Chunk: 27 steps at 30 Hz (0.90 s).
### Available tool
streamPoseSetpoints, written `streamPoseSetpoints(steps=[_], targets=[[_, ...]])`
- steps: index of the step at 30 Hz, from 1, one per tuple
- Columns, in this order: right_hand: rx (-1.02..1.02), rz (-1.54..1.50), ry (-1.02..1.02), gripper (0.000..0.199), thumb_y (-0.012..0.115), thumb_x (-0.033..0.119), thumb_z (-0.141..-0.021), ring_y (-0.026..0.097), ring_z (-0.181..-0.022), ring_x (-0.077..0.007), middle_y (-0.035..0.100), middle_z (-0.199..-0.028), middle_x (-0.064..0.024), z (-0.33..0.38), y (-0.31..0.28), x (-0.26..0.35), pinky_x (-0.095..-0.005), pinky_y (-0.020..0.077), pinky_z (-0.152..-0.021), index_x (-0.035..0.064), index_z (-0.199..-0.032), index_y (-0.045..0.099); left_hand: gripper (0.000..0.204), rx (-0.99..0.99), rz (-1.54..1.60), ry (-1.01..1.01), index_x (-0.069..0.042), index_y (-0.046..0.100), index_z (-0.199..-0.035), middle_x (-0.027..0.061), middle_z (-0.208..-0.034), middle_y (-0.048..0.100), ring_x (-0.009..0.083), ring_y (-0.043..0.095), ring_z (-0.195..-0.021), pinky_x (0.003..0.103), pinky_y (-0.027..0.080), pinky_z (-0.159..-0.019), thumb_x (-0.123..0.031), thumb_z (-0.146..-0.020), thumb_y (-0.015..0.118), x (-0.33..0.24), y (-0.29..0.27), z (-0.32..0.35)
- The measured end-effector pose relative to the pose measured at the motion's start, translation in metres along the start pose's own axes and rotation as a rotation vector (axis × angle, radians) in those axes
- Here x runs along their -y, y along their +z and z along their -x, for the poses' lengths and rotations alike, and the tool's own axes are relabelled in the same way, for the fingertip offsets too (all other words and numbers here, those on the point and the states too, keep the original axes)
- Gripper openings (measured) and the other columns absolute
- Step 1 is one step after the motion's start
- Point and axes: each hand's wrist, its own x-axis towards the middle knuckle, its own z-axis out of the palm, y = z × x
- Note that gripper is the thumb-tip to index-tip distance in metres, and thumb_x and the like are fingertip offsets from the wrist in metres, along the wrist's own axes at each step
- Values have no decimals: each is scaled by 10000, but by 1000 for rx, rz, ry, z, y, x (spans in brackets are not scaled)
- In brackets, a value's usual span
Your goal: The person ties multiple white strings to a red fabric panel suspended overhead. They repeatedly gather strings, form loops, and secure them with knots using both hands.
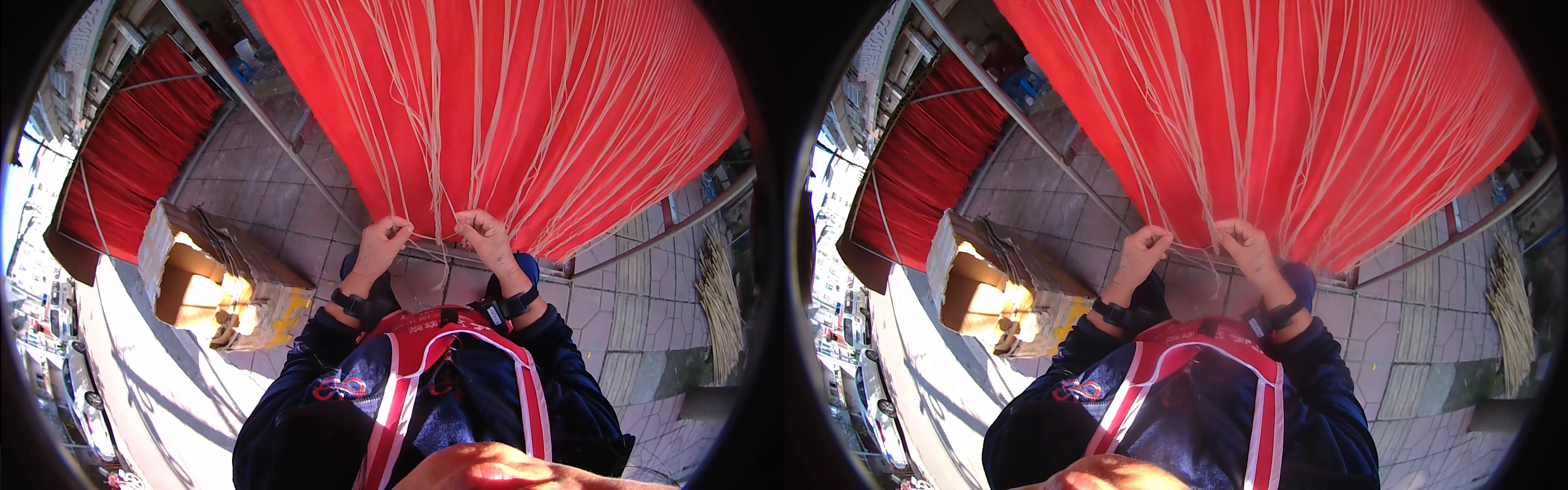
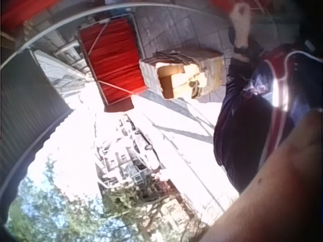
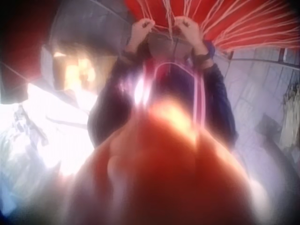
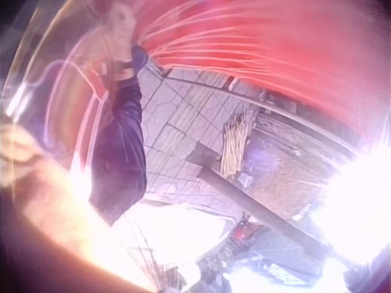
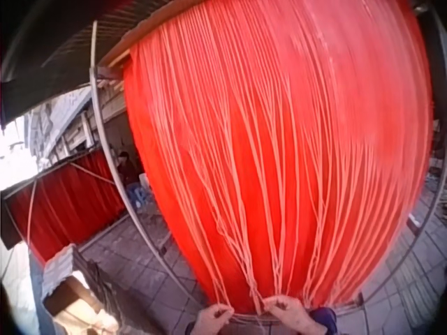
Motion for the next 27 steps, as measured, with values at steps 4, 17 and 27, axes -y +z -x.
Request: streamPoseSetpoints(steps=[4, 17, 27], targets=[[-163, 34, 93, 169, 577, 60, -921, 597, -757, -76, 649, -849, -2, 6, -19, 9, -226, 485, -696, 18, -1081, 613, 110, -245, -151, -8, -24, 642, -880, -21, -692, 595, 42, 535, -587, 198, 441, -533, -134, -879, 647, 10, -41, -4], [95, -83, 100, 142, 574, 14, -910, 639, -834, -113, 664, -891, -28, 19, -31, 5, -249, 502, -797, 28, -1040, 630, 131, -461, -116, -45, -34, 636, -935, -10, -745, 594, 57, 525, -590, 191, 410, -527, -157, -892, 628, 28, -86, -15], [261, 331, 72, 297, 589, 79, -912, 577, -1028, -164, 569, -1158, -80, -12, 0, -16, -277, 474, -883, 29, -1204, 595, 263, -512, -134, 166, -11, 581, -1137, 76, -962, 645, 107, 611, -748, 228, 493, -684, -92, -889, 616, 14, -54, -32]])
